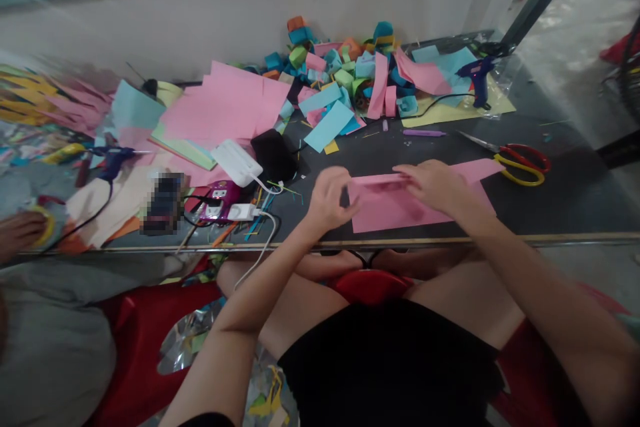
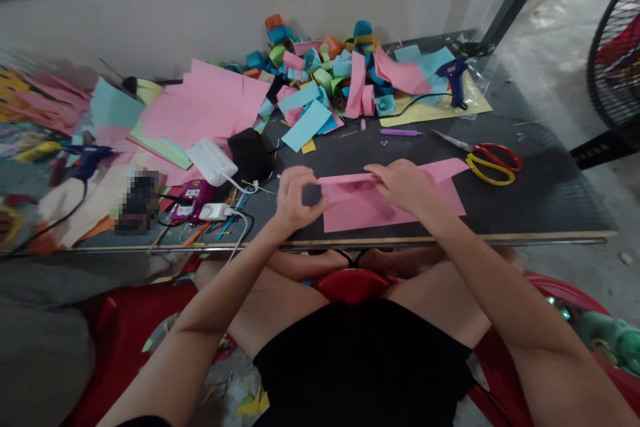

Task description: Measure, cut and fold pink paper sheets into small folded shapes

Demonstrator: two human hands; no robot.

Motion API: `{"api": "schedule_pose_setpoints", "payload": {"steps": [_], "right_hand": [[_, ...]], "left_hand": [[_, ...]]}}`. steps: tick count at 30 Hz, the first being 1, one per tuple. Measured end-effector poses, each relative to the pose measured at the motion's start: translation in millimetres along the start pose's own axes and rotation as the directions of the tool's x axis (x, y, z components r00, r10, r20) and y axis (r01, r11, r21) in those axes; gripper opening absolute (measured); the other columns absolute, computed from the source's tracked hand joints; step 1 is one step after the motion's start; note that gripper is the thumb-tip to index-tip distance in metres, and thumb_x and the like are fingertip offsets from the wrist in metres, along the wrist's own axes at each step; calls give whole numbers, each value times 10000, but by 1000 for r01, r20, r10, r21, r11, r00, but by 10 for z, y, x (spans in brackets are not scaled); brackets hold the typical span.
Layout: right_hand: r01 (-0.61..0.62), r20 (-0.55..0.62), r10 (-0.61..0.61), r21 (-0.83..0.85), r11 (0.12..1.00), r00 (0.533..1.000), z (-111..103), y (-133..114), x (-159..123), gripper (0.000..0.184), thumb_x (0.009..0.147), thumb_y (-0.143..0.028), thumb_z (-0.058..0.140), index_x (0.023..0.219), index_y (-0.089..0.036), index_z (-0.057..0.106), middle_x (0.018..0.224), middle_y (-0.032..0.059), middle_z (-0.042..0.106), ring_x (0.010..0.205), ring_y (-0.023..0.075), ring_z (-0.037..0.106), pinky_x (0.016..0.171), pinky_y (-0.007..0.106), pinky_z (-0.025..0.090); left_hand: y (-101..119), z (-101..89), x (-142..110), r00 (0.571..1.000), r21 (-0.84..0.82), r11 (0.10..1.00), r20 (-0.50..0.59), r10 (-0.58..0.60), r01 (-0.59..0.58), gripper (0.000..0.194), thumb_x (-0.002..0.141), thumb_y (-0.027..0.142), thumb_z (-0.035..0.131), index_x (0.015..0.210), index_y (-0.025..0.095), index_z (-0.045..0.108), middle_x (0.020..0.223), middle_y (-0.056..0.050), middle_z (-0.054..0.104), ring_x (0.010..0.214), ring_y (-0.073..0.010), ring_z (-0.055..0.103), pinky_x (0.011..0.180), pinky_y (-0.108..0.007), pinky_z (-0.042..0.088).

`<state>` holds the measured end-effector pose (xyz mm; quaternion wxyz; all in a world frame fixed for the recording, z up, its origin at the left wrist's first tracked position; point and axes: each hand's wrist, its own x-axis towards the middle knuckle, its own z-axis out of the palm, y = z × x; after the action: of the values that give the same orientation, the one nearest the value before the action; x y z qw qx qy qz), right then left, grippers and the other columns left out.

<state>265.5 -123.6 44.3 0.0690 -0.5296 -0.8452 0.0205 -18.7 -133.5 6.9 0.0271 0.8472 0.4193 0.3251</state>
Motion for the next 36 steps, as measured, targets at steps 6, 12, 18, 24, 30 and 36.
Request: {"api": "schedule_pose_setpoints", "payload": {"steps": [6,12,18,24,30,36], "right_hand": [[-64,41,67,-63,996,997,-330,240,490,263,950,-409,618,1056,-284,824,938,55,813,854,287,739,686,374,525],[-68,6,69,-84,994,998,-655,464,655,261,973,-401,652,1023,-216,829,890,71,791,884,271,724,772,392,544],[-252,-294,204,-135,958,934,-1226,174,426,446,1078,-483,516,1243,-163,779,1128,172,793,1194,347,699,1114,595,456],[128,-106,-124,30,991,987,-963,-518,-122,472,1117,-302,318,1289,-357,754,1311,48,760,1360,324,633,1237,681,370],[320,80,-327,89,943,942,-303,-671,-544,506,1074,-171,324,1371,-316,707,1413,17,710,1354,265,649,1112,555,560],[272,-100,-267,45,961,959,-62,9,-774,557,997,-117,441,1493,-306,610,1552,-5,586,1460,245,559,1203,530,475]], "left_hand": [[390,97,314,872,0,978,453,188,-211,452,1034,321,596,1465,184,602,1551,-112,607,1438,-253,584,1206,-407,471],[-77,-104,199,852,29,994,517,79,-110,304,1041,308,593,1297,217,731,1500,-99,652,1399,-250,624,1163,-454,512],[-563,-492,9,935,239,955,263,-237,175,312,986,304,625,1237,151,731,1350,-171,733,1259,-336,696,1087,-551,549],[-426,-560,11,937,101,963,-274,-216,251,899,866,445,800,1607,195,356,1732,-202,282,1651,-409,160,1284,-672,304],[-250,-535,-214,970,1,971,45,241,-241,397,1039,149,514,1344,343,679,1488,-44,664,1484,-218,540,1216,-489,481],[-430,-493,-487,930,-296,924,202,308,-242,426,1046,129,468,1389,275,673,1506,-92,641,1543,-201,456,1191,-498,519]]}}
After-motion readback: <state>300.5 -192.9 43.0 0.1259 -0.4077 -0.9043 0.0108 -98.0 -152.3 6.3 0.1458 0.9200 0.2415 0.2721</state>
